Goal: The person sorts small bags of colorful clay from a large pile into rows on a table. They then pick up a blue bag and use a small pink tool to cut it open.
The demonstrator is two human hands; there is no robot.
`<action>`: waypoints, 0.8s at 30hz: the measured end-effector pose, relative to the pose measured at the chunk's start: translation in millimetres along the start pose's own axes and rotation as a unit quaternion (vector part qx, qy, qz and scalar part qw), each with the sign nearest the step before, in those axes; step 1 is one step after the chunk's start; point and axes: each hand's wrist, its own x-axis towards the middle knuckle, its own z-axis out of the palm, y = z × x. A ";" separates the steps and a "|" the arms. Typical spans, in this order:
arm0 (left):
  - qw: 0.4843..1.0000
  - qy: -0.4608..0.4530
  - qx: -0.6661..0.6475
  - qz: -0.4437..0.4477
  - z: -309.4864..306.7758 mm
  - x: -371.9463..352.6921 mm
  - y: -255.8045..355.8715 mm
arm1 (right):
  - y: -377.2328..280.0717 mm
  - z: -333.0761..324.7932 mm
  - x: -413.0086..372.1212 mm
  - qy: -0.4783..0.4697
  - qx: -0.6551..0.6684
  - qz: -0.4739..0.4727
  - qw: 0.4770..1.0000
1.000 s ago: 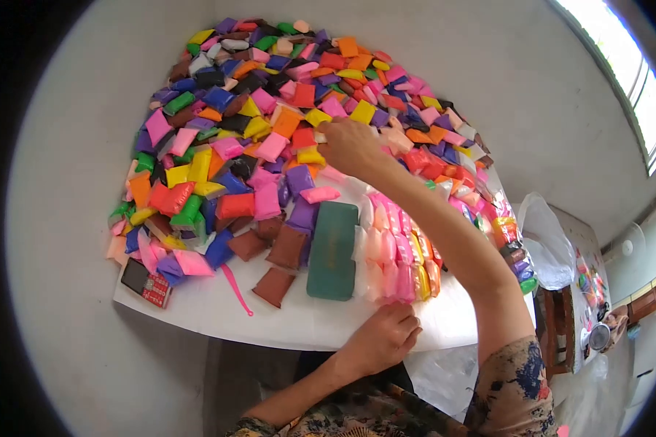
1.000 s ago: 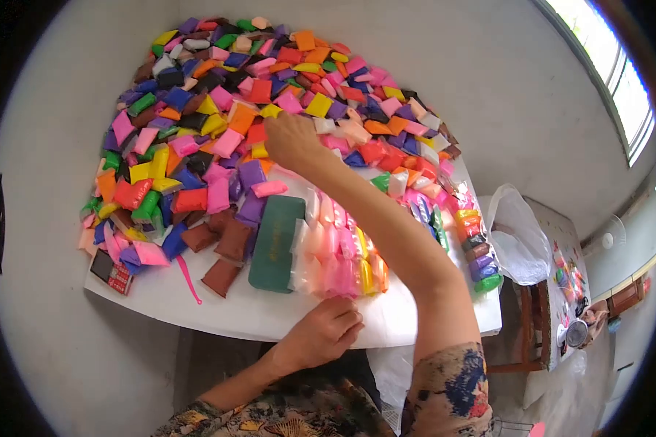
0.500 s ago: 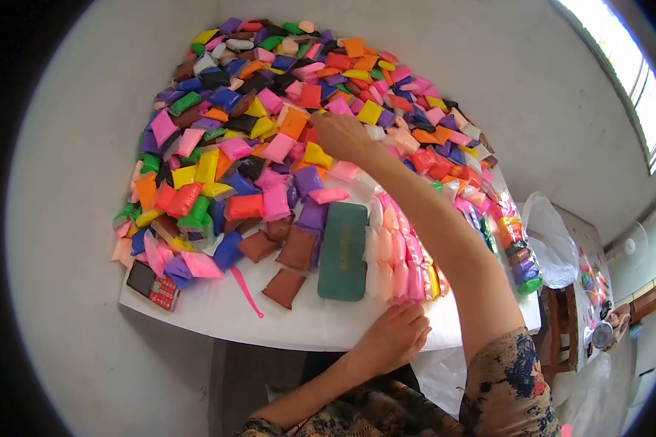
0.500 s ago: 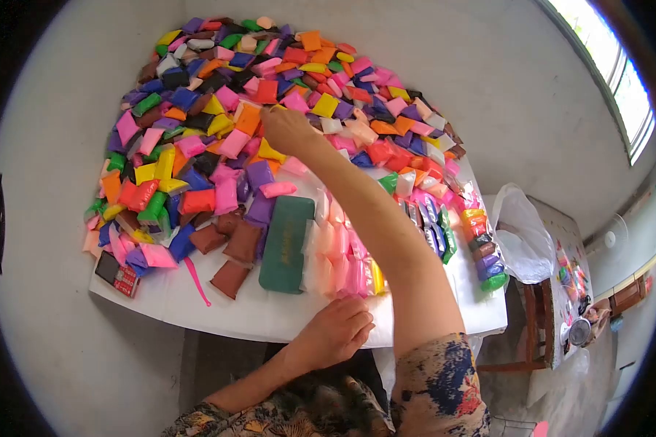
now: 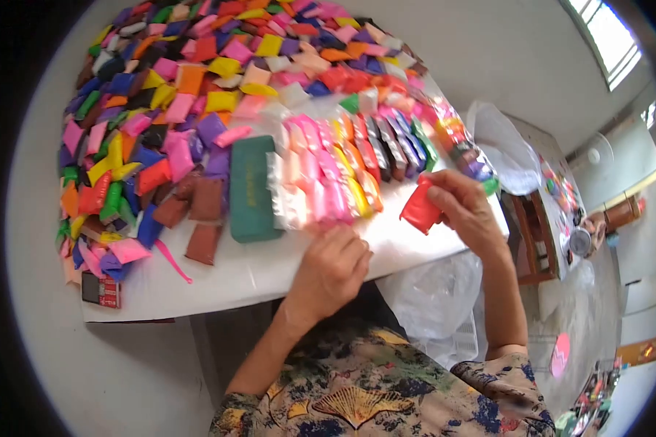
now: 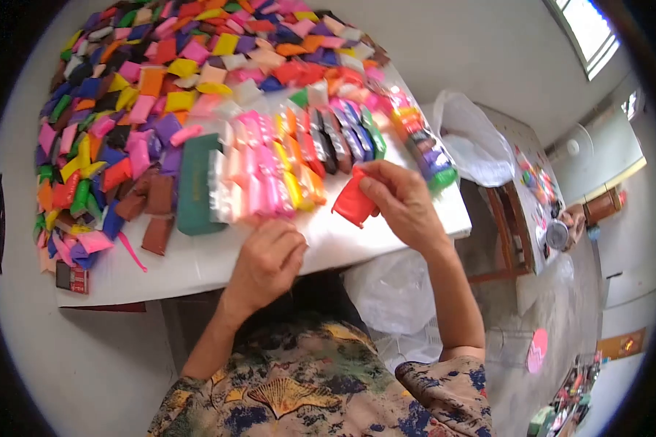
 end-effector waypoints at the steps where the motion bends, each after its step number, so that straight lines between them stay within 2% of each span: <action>1: 1.000 0.003 0.004 0.000 0.7 0.8 1.6 | 18.5 1.7 -7.8 0.006 0.006 0.031 0.999; 2: 1.000 0.002 0.012 0.000 2.8 0.1 2.4 | 40.6 4.5 -11.3 0.008 -0.075 0.008 0.997; 3: 1.000 0.001 0.021 0.002 4.3 0.0 2.4 | 66.4 12.1 -13.2 0.077 -0.178 -0.082 0.978; 4: 0.999 0.002 0.032 0.004 4.9 0.2 2.3 | 71.2 23.9 -16.3 0.143 -0.278 -0.171 0.934; 5: 0.999 -0.004 0.042 0.001 4.8 0.0 2.7 | 68.5 29.1 -26.3 0.144 -0.312 -0.085 0.935; 8: 0.998 -0.011 0.053 -0.009 3.7 0.5 6.5 | 72.3 35.7 -37.0 0.234 -0.448 -0.170 0.846; 9: 0.998 -0.017 0.057 -0.014 2.4 1.5 7.6 | 72.5 35.3 -42.9 0.221 -0.452 -0.178 0.846; 12: 0.997 -0.032 0.064 -0.028 -1.2 4.0 11.6 | 71.8 30.5 -52.3 0.105 -0.440 -0.290 0.843; 13: 0.997 -0.037 0.063 -0.032 -1.9 4.9 12.5 | 77.5 32.0 -53.9 0.057 -0.409 -0.279 0.867; 17: 0.997 -0.045 0.051 -0.044 -2.5 6.9 12.5 | 82.2 33.9 -54.9 0.038 -0.393 -0.277 0.876; 24: 0.991 -0.062 0.099 -0.064 4.6 13.4 24.4 | 86.0 39.0 -56.0 0.059 -0.401 -0.269 0.874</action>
